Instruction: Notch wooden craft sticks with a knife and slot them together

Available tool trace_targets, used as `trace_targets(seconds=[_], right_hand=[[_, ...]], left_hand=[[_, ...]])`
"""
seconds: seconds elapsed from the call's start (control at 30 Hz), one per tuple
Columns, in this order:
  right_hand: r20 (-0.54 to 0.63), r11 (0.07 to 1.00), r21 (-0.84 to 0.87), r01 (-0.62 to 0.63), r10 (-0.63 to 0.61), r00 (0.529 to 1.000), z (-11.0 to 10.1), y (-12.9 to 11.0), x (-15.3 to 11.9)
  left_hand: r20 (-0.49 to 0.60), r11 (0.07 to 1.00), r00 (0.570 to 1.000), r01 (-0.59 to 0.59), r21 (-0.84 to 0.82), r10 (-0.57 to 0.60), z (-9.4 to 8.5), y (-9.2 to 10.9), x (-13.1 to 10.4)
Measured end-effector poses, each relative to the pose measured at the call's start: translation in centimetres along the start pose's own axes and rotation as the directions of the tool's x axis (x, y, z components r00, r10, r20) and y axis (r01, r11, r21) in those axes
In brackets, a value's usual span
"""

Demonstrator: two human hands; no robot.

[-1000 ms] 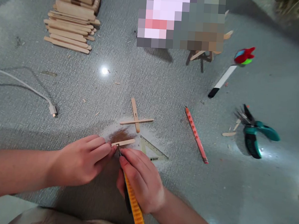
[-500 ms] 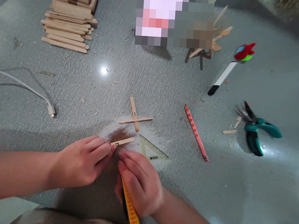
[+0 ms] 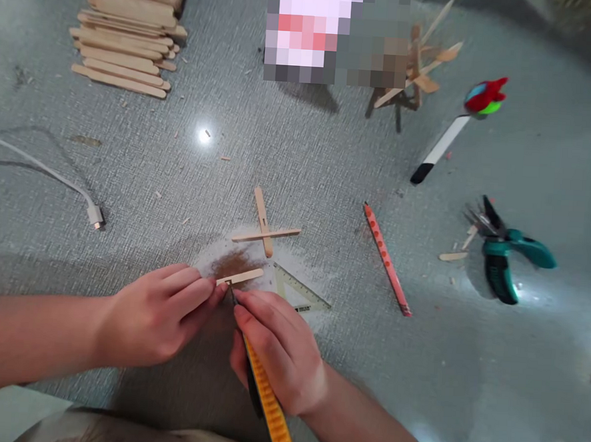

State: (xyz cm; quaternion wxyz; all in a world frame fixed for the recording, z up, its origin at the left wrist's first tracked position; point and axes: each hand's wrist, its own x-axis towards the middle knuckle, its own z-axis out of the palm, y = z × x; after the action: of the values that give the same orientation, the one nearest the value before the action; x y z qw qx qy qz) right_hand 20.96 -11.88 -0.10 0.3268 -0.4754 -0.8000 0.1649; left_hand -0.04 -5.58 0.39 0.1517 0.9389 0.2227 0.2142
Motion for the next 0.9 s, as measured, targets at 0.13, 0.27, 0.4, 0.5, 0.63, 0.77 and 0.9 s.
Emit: trace_targets(seconds=[0.13,0.27,0.4,0.5,0.63,0.77,0.9], right_hand=[[-0.006,1.000,0.003,0.000,0.000,1.000,0.05,0.02,-0.09],[-0.002,1.000,0.014,0.018,-0.017,1.000,0.18,-0.02,-0.17],[-0.022,1.000,0.018,0.004,-0.004,1.000,0.33,-0.10,-0.30],[-0.024,1.000,0.026,-0.005,0.006,1.000,0.27,-0.10,-0.33],[0.006,0.998,0.047,0.038,-0.038,0.999,0.17,0.10,-0.34],[-0.011,0.996,0.068,0.050,-0.049,0.999,0.38,0.27,-0.50],[-0.006,0.996,0.068,0.052,-0.051,0.999,0.46,0.25,-0.48]], left_hand=[[-0.004,1.000,1.000,0.008,0.008,-0.008,-0.02,0.08,0.04],[-0.034,1.000,0.999,0.012,0.016,-0.011,0.04,0.10,0.07],[-0.013,0.998,0.998,0.056,0.010,-0.055,0.15,0.26,0.03],[-0.018,0.998,0.997,0.070,0.003,-0.070,0.23,0.43,0.01],[-0.034,0.998,0.998,0.062,0.023,-0.061,0.18,0.60,0.07],[-0.017,0.997,0.997,0.080,0.001,-0.080,0.16,0.64,0.10],[-0.008,0.996,0.996,0.090,-0.022,-0.090,0.30,0.63,0.16]])
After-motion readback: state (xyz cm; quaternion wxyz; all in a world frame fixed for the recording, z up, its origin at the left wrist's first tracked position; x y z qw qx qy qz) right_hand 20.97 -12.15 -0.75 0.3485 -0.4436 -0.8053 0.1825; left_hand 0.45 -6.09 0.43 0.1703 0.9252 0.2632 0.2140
